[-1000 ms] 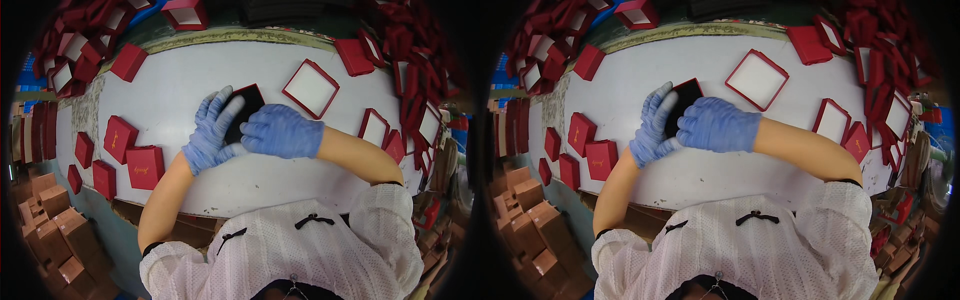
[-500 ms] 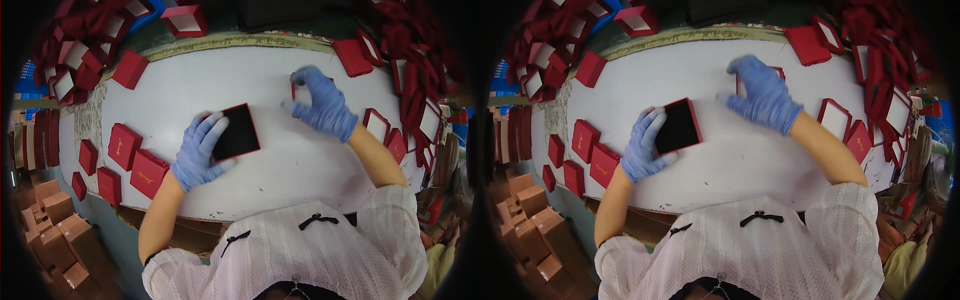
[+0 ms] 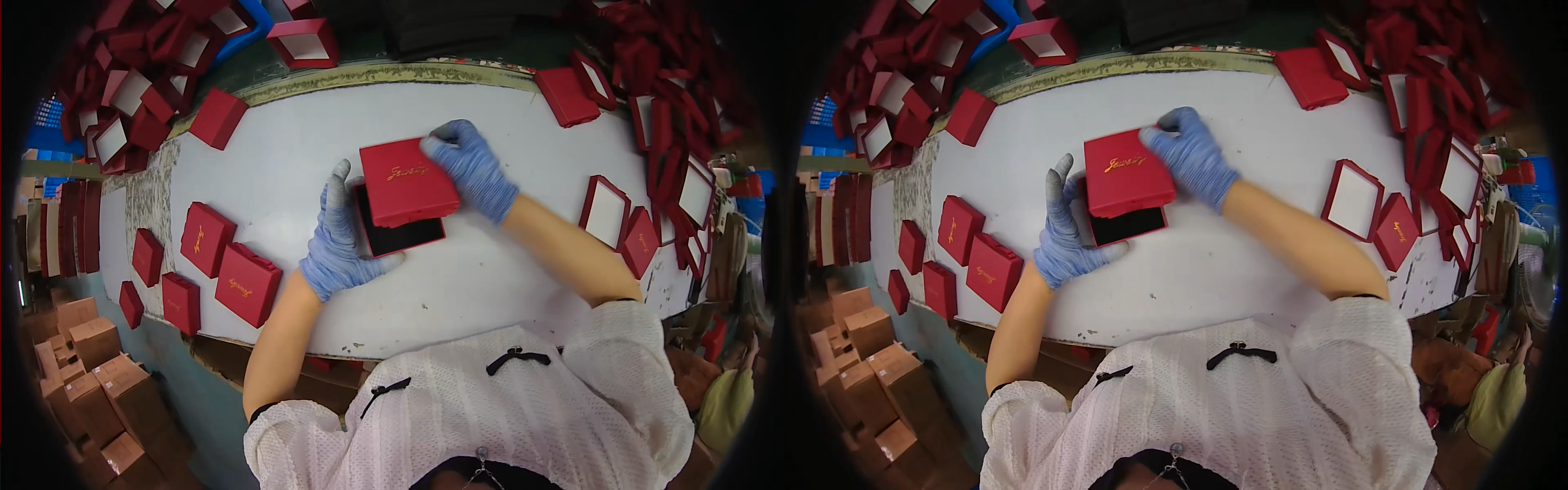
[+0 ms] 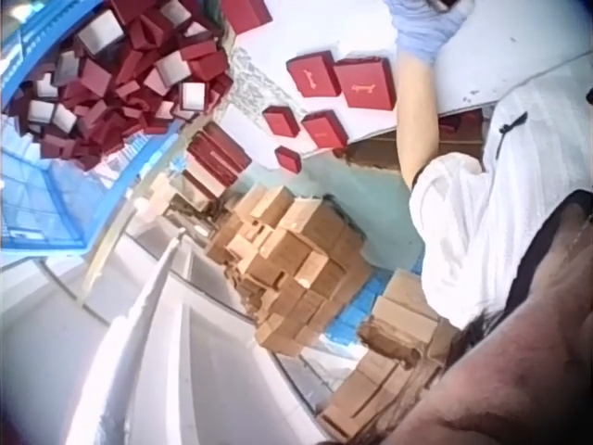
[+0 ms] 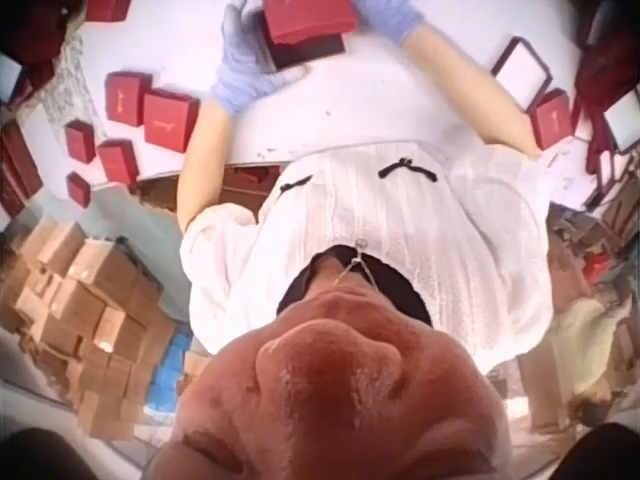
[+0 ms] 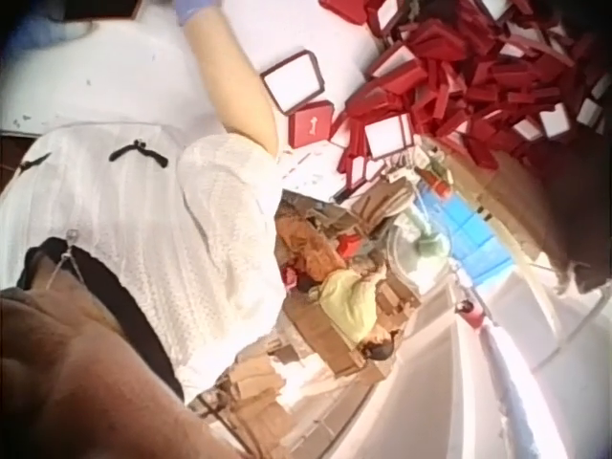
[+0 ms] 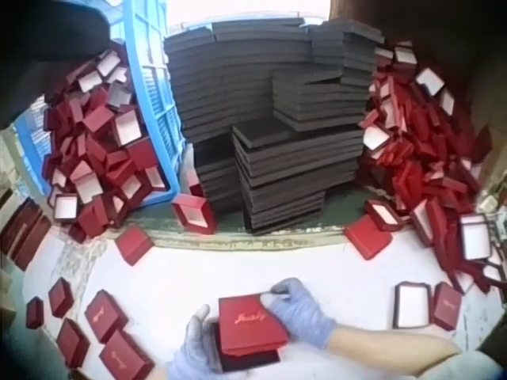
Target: Packaging red jewelry boxes by inserting foam pads and closing the lids.
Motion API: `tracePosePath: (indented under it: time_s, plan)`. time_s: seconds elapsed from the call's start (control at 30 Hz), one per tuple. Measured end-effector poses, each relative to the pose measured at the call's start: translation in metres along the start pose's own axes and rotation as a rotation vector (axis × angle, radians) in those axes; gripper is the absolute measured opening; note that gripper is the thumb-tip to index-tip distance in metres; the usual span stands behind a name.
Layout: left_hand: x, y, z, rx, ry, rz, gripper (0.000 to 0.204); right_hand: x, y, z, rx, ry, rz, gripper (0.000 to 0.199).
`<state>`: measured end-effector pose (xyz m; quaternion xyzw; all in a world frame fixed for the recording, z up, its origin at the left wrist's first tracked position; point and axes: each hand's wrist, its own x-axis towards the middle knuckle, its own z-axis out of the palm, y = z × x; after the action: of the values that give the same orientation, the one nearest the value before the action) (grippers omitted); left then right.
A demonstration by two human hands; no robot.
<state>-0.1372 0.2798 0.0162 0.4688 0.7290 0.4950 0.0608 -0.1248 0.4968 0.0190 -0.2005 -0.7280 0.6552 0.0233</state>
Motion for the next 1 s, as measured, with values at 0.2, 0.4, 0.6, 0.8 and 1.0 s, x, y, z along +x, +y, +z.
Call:
tracePosePath:
  time_s: [0.2,0.4,0.6,0.8,1.0]
  plan:
    - [-0.014,-0.026,0.004,-0.259,-0.080,-0.156,0.114,-0.026,-0.034,0.013,-0.948,-0.359,-0.550,0.058]
    - [0.009,0.017,-0.008,0.568,-0.196,-0.127,0.100,-0.054,-0.013,0.011,-1.091,-0.295,-0.702,0.078]
    - [0.000,0.039,-0.045,0.973,-0.263,-0.350,0.102,0.008,-0.076,0.000,-1.225,-0.252,-1.138,0.078]
    - [-0.071,0.046,-0.127,1.171,-0.208,-1.085,0.110,0.119,-0.208,-0.053,-1.788,0.607,-1.387,0.072]
    - [0.017,0.030,-0.125,0.874,0.054,-0.339,0.075,0.113,-0.233,-0.039,-1.651,0.128,-0.625,0.078]
